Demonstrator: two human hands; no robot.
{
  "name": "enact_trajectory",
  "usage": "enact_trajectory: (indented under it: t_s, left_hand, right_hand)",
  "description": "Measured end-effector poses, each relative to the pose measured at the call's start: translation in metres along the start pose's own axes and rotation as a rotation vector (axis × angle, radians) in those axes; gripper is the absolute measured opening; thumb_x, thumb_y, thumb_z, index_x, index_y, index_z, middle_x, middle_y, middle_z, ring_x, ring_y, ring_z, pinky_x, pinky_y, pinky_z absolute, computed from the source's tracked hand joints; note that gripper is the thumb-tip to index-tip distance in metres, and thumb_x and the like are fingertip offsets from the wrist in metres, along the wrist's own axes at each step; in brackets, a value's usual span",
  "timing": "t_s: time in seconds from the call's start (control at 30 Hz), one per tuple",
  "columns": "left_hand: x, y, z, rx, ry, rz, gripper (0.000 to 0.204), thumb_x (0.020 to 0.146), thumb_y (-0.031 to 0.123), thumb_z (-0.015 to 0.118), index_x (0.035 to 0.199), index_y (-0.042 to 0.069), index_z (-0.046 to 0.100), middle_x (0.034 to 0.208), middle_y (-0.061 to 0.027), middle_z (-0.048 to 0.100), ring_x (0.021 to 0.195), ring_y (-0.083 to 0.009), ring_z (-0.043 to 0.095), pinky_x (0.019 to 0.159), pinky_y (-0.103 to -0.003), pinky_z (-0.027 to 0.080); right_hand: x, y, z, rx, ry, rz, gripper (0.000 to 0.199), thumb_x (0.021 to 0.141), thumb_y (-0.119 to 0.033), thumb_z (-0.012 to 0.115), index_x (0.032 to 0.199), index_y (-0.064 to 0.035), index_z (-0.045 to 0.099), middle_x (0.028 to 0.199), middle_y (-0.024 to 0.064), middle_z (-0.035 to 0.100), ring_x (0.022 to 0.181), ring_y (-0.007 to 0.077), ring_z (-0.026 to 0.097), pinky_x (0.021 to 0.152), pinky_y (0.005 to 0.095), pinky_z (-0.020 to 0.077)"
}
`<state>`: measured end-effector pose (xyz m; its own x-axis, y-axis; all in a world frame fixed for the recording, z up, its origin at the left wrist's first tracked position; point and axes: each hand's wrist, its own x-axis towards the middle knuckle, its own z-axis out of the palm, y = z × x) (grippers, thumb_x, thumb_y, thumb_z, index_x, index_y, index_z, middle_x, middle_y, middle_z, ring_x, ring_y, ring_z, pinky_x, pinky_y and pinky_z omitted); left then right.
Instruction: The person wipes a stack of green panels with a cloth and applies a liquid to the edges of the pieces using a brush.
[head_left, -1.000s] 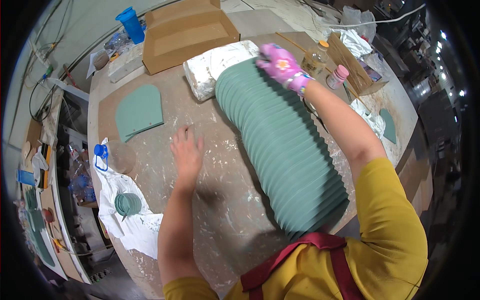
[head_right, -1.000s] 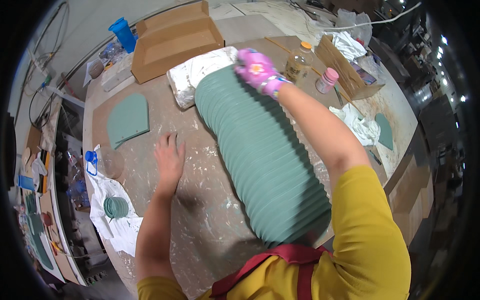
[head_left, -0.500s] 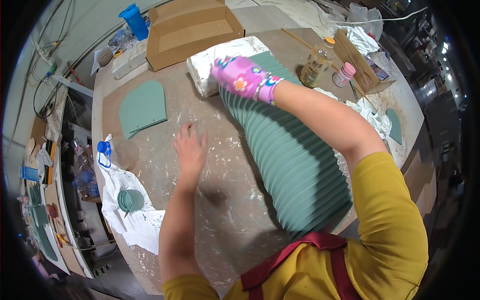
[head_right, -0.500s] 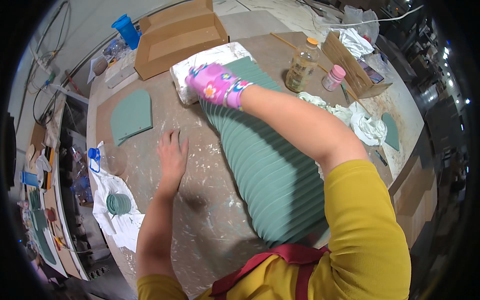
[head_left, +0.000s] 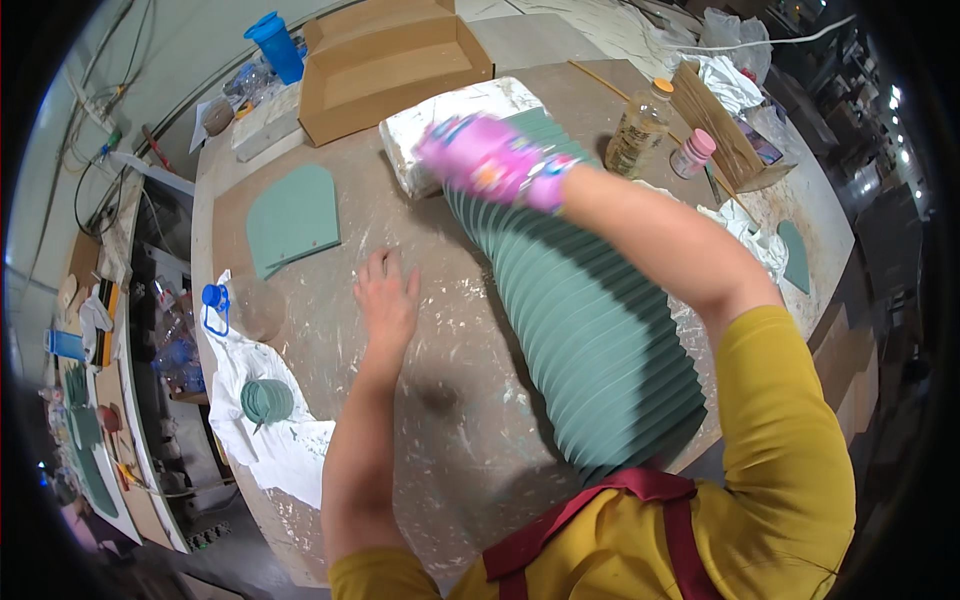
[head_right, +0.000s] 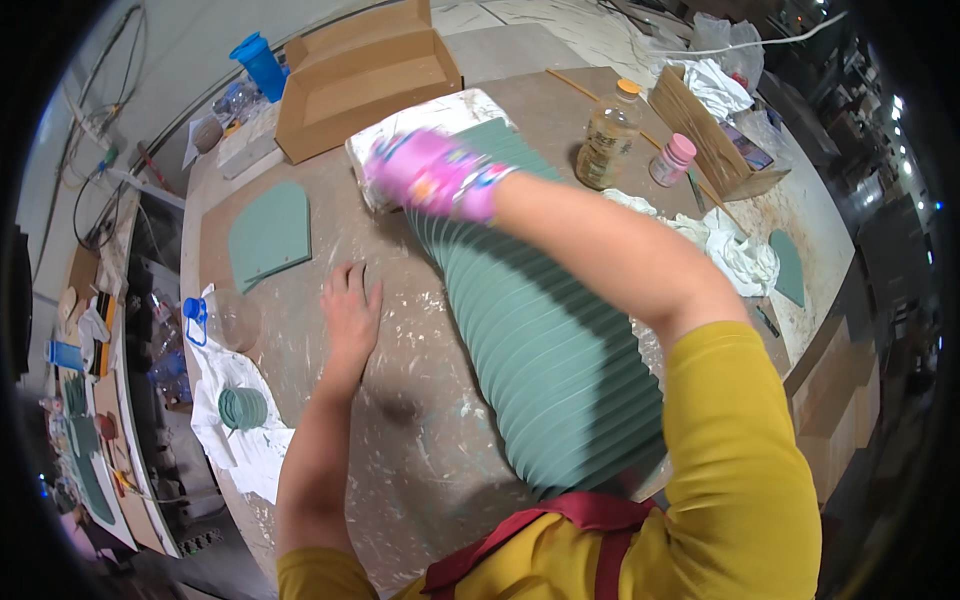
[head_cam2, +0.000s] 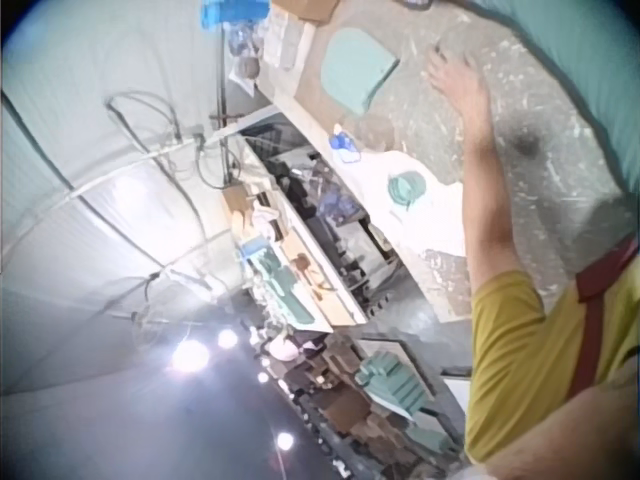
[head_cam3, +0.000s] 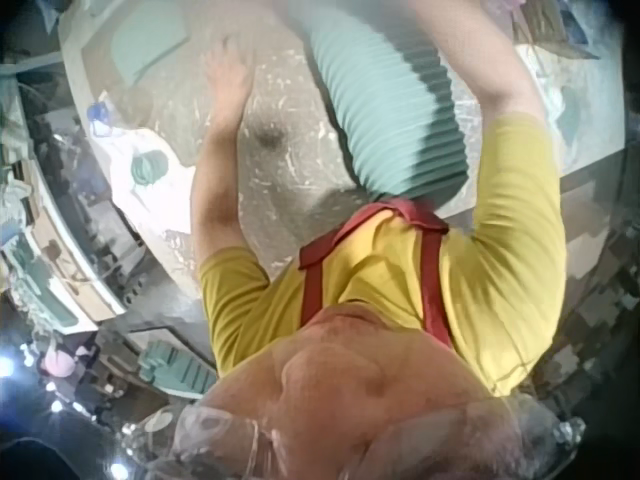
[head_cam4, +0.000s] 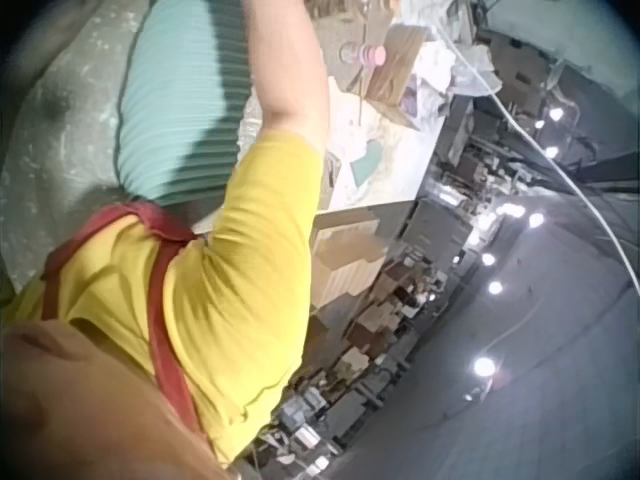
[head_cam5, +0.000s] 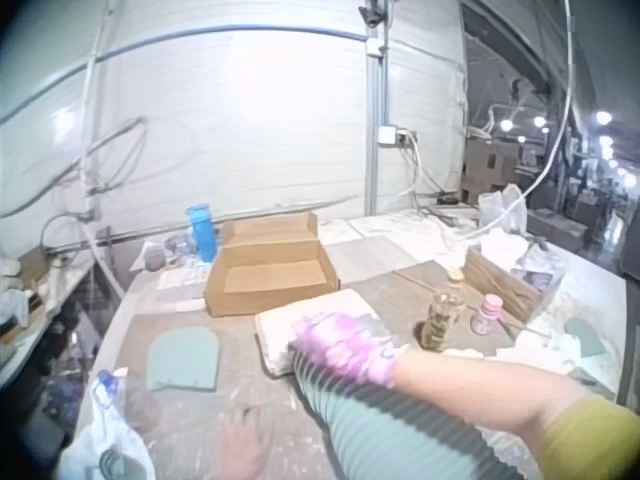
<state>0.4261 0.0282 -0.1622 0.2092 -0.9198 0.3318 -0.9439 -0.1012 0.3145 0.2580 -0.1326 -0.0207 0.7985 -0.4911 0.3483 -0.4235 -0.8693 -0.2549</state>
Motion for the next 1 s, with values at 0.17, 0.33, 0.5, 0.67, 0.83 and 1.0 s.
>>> enact_trajectory:
  t_s: [0.17,0.33,0.5,0.67,0.83,1.0]
  left_hand:
    - [0.002,0.002,0.001,-0.024,-0.037,-0.013,0.044,0.087,0.027,0.061,0.124,0.006,0.054,0.127,-0.0111,0.049,0.117,-0.0318,0.046,0.096,-0.047,0.035]
    - [0.000,0.000,-0.004,-0.044,-0.028,-0.035,0.044,0.087,0.027,0.061,0.125,0.006,0.054,0.127,-0.0112,0.050,0.117,-0.0321,0.046,0.097,-0.047,0.035]
    - [0.000,0.002,-0.003,-0.015,-0.036,-0.021,0.044,0.087,0.026,0.060,0.126,0.006,0.054,0.125,-0.0112,0.050,0.118,-0.0315,0.045,0.097,-0.047,0.035]
    - [-0.001,0.002,-0.005,0.006,-0.054,-0.034,0.044,0.087,0.026,0.060,0.125,0.007,0.054,0.126,-0.0111,0.049,0.118,-0.0315,0.045,0.096,-0.047,0.035]
    - [0.000,0.006,-0.005,0.025,-0.044,-0.016,0.043,0.087,0.026,0.061,0.125,0.007,0.054,0.126,-0.0105,0.049,0.118,-0.0311,0.045,0.095,-0.047,0.035]
    - [0.000,0.005,-0.006,0.021,-0.054,-0.037,0.043,0.087,0.026,0.060,0.125,0.007,0.054,0.125,-0.0102,0.049,0.117,-0.0307,0.046,0.096,-0.047,0.035]
  right_hand:
    - [0.013,0.003,0.017,-0.469,-0.011,-0.001,0.012,0.079,-0.013,0.061,0.087,-0.0036,0.061,0.077,0.0133,0.062,0.076,0.0290,0.065,0.065,0.0384,0.0528]
    - [-0.013,0.087,-0.012,0.107,0.147,0.379,0.018,0.085,-0.015,0.061,0.098,-0.0027,0.058,0.086,0.0164,0.062,0.081,0.0325,0.064,0.072,0.0400,0.0516]
    - [-0.048,0.117,-0.048,-0.308,0.119,0.506,0.024,0.087,-0.022,0.061,0.102,-0.0030,0.059,0.103,0.0189,0.062,0.095,0.0366,0.062,0.082,0.0436,0.0514]
    - [-0.039,0.060,-0.043,-0.017,0.088,0.086,0.016,0.087,-0.016,0.058,0.098,-0.0042,0.057,0.102,0.0175,0.061,0.094,0.0375,0.061,0.081,0.0437,0.0503]
    - [-0.049,0.103,-0.047,-0.354,0.079,0.285,0.019,0.085,-0.012,0.059,0.103,-0.0053,0.060,0.098,0.0174,0.063,0.084,0.0341,0.064,0.072,0.0434,0.0527]
    - [-0.040,0.072,-0.039,-0.174,0.154,0.010,0.018,0.084,-0.012,0.061,0.101,-0.0063,0.060,0.097,0.0157,0.063,0.086,0.0347,0.064,0.074,0.0423,0.0523]
